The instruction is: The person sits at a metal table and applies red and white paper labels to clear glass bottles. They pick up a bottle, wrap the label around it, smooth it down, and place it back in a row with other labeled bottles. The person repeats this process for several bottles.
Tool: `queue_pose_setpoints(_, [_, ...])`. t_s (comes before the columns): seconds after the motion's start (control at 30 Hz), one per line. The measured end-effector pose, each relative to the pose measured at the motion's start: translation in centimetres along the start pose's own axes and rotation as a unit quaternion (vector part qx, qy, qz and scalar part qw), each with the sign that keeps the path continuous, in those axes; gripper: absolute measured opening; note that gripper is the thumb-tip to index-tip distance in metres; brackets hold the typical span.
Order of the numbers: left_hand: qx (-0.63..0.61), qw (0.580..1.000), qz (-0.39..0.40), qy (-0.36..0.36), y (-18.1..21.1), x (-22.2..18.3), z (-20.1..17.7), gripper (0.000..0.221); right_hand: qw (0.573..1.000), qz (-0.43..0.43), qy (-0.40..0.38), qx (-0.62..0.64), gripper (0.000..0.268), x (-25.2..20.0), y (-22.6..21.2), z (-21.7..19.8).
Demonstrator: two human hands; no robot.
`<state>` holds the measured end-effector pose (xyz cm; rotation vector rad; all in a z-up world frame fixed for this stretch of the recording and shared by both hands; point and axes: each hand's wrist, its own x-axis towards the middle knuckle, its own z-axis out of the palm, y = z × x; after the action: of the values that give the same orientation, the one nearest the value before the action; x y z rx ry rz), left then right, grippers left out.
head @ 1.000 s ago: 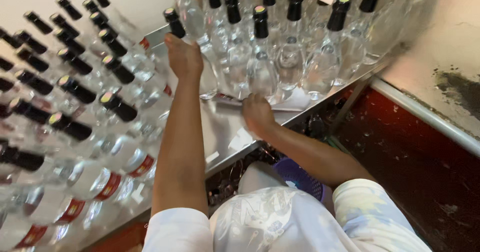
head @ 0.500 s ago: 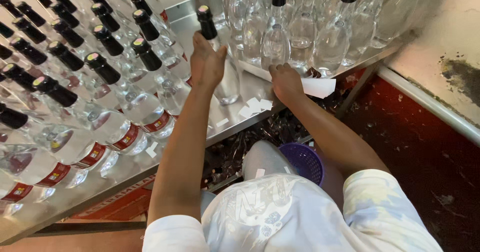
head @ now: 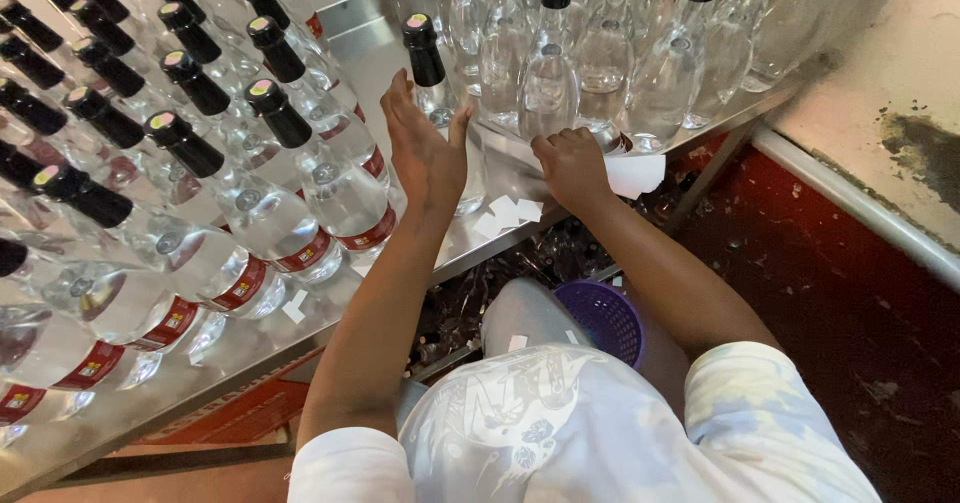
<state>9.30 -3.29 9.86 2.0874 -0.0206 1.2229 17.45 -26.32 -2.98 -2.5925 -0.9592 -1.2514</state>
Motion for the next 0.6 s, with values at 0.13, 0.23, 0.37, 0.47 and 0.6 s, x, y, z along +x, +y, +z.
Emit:
queue_pose_setpoints(0.13, [0.054,0.997,0.056,0.018,0.0,-1.3,-0.7,0.088,0.999,-0.002,-0.028,0.028,0.018,0.6,-0.7,-3.0])
queue_pose_setpoints(0.23, [0.13,0.978,0.154,0.047,-0.8,-2.1,0.1,0.084,0.996,0.018,-0.053,0.073,0.028,1.3,-1.5,-5.3])
queue_pose_setpoints(0.37, [0.202,0.931,0.297,0.062,-1.0,-3.6,1.1,0.053,0.988,0.036,-0.026,0.147,0.041,0.0,-1.1,-5.8])
queue_pose_setpoints(0.47, [0.137,0.917,0.367,0.074,1.0,-4.0,0.0,0.019,0.993,0.015,-0.095,0.073,0.047,-1.7,-1.2,-5.5])
queue_pose_setpoints(0.6, [0.096,0.916,0.386,0.047,0.2,-5.7,0.7,0.019,0.99,0.045,-0.132,0.034,0.041,-1.4,-2.0,-6.1])
